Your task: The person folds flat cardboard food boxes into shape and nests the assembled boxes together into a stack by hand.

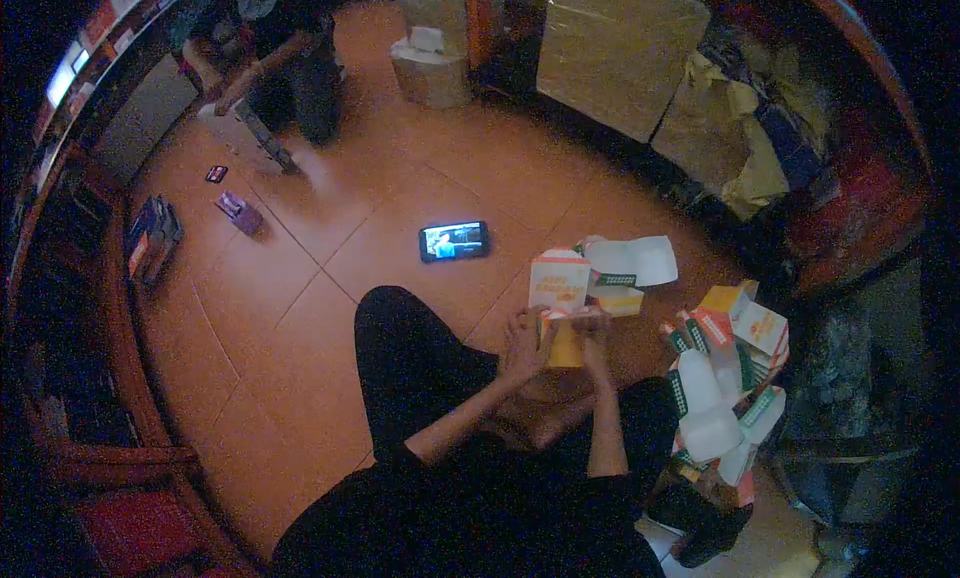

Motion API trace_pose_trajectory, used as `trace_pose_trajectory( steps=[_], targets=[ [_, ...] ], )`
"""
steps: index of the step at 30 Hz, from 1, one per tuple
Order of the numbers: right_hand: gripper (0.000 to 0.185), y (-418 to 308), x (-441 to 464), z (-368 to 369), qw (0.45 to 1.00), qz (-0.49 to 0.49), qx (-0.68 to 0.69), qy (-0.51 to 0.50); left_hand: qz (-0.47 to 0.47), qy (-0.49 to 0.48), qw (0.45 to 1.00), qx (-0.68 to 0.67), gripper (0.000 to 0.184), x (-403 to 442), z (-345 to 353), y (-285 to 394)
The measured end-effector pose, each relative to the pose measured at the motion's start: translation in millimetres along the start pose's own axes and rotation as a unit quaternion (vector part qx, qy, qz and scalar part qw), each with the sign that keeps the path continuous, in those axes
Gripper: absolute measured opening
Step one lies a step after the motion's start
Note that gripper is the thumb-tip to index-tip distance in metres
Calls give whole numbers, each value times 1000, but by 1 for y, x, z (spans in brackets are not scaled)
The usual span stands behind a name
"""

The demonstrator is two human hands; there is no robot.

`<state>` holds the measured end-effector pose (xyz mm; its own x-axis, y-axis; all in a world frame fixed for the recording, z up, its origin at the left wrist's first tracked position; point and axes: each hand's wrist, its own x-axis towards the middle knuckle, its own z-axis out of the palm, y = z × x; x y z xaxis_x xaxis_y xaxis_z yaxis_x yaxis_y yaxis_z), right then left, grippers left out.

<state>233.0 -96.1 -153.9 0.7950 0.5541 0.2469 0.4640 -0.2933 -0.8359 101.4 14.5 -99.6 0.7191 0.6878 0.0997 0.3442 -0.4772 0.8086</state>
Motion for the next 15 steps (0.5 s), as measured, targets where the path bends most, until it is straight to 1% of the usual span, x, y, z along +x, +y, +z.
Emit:
trace_pose_trajectory(
  steps=[1, 2, 3, 4, 5, 6, 7, 8, 9, 10, 11, 12, 13, 14, 15],
  targets=[
    [40, 7, 4, 5, 1000, 21, -12, 0, -1, -2, 1000, 0, 52, -1, 5, -2],
    [40, 17, 6, 14, 1000, 21, -13, 0, -11, 38, 999, 10, 53, -1, 9, -3],
    [45, 24, 8, 24, 996, 83, 7, 5, -21, 78, 997, 21, 54, -1, 14, -6],
    [51, 31, 6, 32, 989, 147, 28, 9, -23, 75, 997, 21, 54, 0, 16, -12],
    [51, 23, 7, 29, 988, 150, 28, 8, -23, 53, 998, 35, 55, 1, 19, -21],
    [56, 5, 12, 20, 984, 71, 149, -62, -23, 31, 998, 50, 56, 3, 22, -27],
    [59, -19, 15, 14, 973, 33, 210, -95, -27, 26, 998, 52, 56, 2, 19, -27],
    [61, -44, 17, 8, 954, -1, 271, -131, -19, 39, 998, -51, 56, 2, 13, -19],
    [60, -72, 18, 5, 992, 14, 88, -87, -16, 44, 994, -103, 56, 2, 14, -19],
    [59, -84, 20, 4, 994, 29, -99, -39, -12, 49, 987, -154, 56, 2, 14, -19],
    [59, -76, 20, 8, 994, 35, -99, -40, -16, 58, 992, -110, 55, 0, 20, -27],
    [58, -67, 19, 14, 993, 12, -113, -16, -20, 67, 995, -66, 54, -2, 26, -35],
    [57, -57, 19, 18, 992, -12, -127, 9, -21, 64, 996, -66, 54, -2, 34, -42],
    [57, -55, 21, 18, 992, -9, -128, 8, -23, 88, 996, -3, 54, 0, 38, -42],
    [60, -53, 22, 19, 994, 36, -98, -12, -25, 113, 992, 59, 54, 1, 42, -43]
  ],
)
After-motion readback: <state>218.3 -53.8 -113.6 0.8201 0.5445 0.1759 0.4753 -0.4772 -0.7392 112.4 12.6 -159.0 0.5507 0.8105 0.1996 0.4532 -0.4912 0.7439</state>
